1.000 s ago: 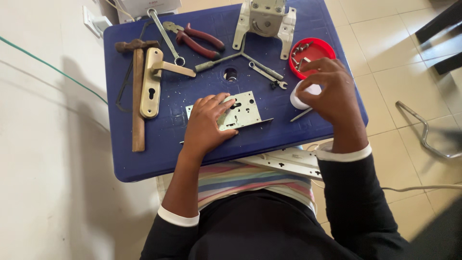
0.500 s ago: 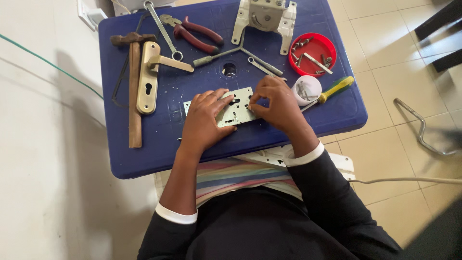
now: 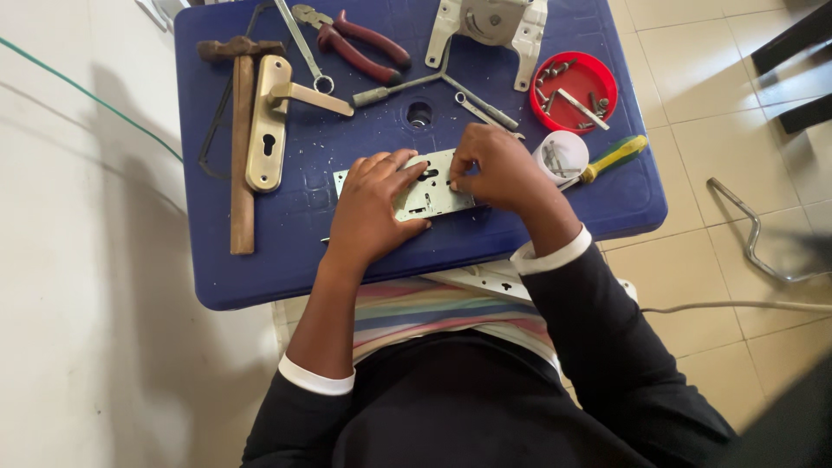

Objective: The person picks up a metal door lock mechanism from a table and uses a screwdriver to tighten a screw on its side before placing a small component into the internal mechanism.

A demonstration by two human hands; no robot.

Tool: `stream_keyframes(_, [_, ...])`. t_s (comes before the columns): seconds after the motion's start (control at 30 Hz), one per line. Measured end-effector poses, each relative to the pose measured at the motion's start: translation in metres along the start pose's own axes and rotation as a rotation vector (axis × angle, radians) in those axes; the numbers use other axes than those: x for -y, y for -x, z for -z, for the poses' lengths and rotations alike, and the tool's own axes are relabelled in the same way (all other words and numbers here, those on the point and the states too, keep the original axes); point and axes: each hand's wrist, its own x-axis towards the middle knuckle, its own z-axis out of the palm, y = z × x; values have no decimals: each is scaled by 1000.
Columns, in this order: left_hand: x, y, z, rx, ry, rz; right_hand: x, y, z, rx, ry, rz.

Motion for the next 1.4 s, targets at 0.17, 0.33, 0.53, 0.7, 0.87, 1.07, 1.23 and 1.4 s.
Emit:
stream_keyframes(0.17, [-2,1,1,-6,11,4,-5,-11,1,108,65,-81])
stream_keyframes(0.33, [-2,1,1,-25,5,-22,-3,-15,4,197,17,-240])
stream_keyframes(0.53, [1,2,0,-28,38,-13,-6,-19,5,231,13,-130])
stream_keyframes(0.7, [3,3,-2,-36,15,-40,-6,-22,5,254,49,-123])
stream_keyframes(0.87, [3,2,-2,-21,26,-28,-1,-26,7,272,105,-89])
stream_keyframes(1.07, [3,2,-1,-20,17,-39,2,-31,9,292,116,-66])
stream_keyframes(1.23, [2,2,-1,-23,11,-40,0,-29,8,303,58,-123])
stream_keyframes(1.4, [2,2,0,-14,16,-36,-2,-31,6,318,140,-111])
